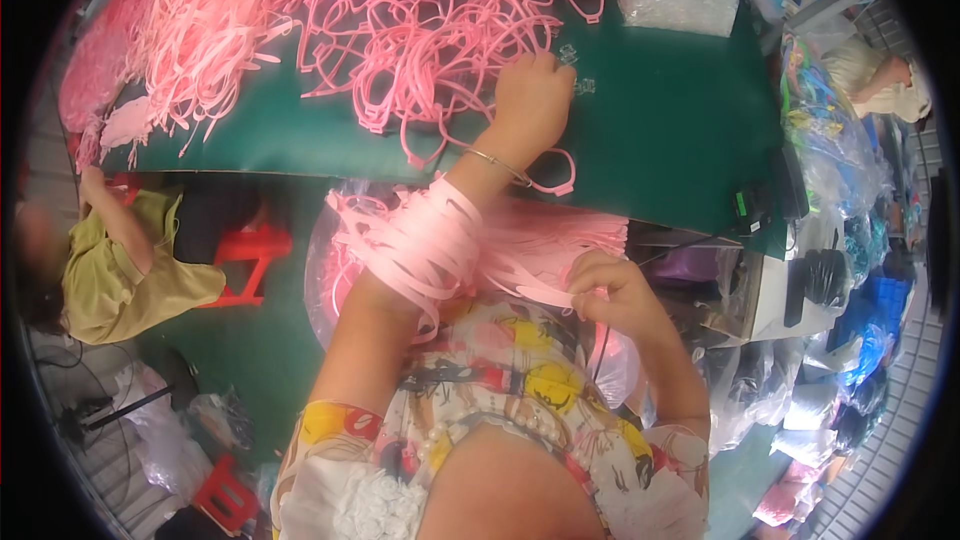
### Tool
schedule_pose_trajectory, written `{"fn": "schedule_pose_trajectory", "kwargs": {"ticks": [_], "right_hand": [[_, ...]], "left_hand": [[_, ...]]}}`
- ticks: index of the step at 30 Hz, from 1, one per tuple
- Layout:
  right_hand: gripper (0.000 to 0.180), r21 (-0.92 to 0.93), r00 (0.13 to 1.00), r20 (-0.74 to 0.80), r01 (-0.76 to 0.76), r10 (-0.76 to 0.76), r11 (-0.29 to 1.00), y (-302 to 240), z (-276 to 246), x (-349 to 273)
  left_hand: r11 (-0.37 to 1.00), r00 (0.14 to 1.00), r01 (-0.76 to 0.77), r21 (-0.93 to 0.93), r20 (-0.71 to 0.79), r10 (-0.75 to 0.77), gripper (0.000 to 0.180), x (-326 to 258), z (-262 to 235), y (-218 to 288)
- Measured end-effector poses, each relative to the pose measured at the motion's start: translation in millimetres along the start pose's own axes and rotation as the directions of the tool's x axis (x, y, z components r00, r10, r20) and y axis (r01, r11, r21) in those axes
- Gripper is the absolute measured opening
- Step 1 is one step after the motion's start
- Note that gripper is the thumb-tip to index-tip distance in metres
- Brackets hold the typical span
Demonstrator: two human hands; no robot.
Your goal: The person repeatedly picks up pink elastic bands and small clear plastic clips from a green table, attaches the clips to the bands, and places the finished items into a pile. The process is continuous and repetitive throughout the clip.
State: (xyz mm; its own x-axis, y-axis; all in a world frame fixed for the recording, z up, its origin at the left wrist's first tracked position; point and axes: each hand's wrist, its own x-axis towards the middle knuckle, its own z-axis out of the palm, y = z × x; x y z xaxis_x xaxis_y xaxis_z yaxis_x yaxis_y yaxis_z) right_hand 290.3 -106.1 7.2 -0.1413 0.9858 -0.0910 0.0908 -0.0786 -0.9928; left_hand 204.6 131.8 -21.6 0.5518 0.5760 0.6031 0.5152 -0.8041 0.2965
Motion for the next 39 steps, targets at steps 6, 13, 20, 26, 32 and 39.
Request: {"fn": "schedule_pose_trajectory", "kwargs": {"ticks": [6, 13, 20, 26, 32, 39], "right_hand": [[0.004, 0.000, 1.000, -0.002, -0.024, 0.024, 1.000, -2, -4, 1], [0.004, -0.037, 1.000, -0.004, 0.028, -0.029, 0.999, -3, -6, 3], [0.007, -0.056, 1.000, 0.020, 0.018, -0.017, 0.998, -8, -4, 4], [0.004, -0.071, 0.999, 0.008, 0.046, -0.045, 0.996, -7, -1, 5], [0.004, -0.095, 0.999, 0.006, 0.037, -0.037, 0.995, -8, 1, 5], [0.004, -0.114, 0.997, 0.012, 0.076, -0.076, 0.991, -13, 1, 3]], "left_hand": [[0.996, 0.997, -0.064, 0.064, 0.038, 0.061, 0.008, 2, 14, -3], [0.994, 0.994, -0.035, -0.103, 0.096, 0.045, 0.004, -7, -2, -3], [0.981, 0.988, 0.010, -0.196, 0.155, 0.021, 0.013, -7, -9, -1], [0.985, 0.995, -0.005, -0.170, 0.100, 0.022, 0.019, 0, 1, 9], [0.993, 0.991, -0.036, -0.110, 0.128, 0.050, 0.010, -4, 22, 6], [0.602, 0.879, 0.454, -0.657, 0.441, -0.181, 0.012, -2, -41, 31]]}}
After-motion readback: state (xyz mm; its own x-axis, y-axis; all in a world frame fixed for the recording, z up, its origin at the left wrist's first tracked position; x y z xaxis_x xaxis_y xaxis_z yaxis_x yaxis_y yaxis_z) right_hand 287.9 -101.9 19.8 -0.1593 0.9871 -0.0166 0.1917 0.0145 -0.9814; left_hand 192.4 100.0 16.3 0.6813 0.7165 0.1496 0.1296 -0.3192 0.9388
